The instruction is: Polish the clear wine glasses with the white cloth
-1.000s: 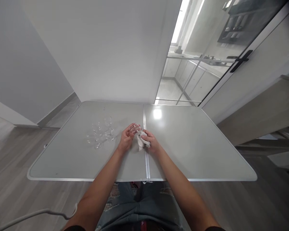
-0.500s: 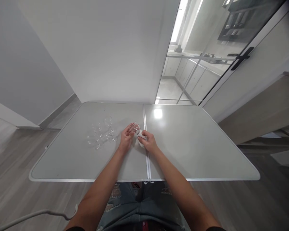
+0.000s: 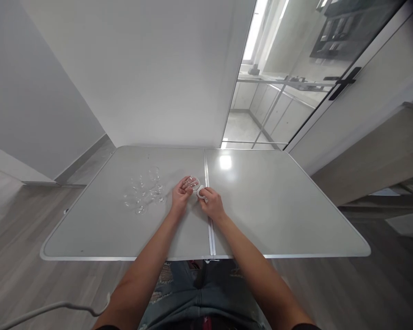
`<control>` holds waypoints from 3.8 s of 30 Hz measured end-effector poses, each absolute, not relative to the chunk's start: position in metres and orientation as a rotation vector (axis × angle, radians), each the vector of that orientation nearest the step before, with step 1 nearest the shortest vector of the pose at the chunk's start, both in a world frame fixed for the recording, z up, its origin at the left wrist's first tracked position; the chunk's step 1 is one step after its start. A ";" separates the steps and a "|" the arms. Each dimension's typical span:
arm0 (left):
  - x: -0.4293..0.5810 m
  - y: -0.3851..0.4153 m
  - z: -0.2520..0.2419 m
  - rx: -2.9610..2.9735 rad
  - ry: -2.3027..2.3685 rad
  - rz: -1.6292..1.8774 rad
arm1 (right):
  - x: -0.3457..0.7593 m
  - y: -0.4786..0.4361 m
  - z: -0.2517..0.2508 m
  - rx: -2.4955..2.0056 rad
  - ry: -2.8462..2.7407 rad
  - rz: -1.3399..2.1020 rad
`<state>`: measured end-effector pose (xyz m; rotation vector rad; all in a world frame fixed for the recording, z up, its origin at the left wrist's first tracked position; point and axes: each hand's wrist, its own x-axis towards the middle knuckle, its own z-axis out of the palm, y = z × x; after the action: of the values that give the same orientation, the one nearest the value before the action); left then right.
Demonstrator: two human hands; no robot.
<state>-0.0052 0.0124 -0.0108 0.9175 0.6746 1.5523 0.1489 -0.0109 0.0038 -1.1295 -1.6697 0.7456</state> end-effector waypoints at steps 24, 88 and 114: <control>0.006 0.001 -0.004 0.903 0.685 1.227 | 0.148 -0.002 0.000 -0.857 -0.979 1.543; 0.010 -0.006 0.006 1.069 1.150 1.585 | 0.145 -0.003 -0.005 -0.873 -0.731 1.541; 0.007 -0.003 0.001 1.148 1.295 1.629 | 0.151 -0.003 0.000 -0.918 -0.660 1.526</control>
<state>0.0067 -0.0033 0.0010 1.1482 1.2947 1.6287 0.1514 -0.0027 -0.0002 -0.9184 -0.6602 1.5264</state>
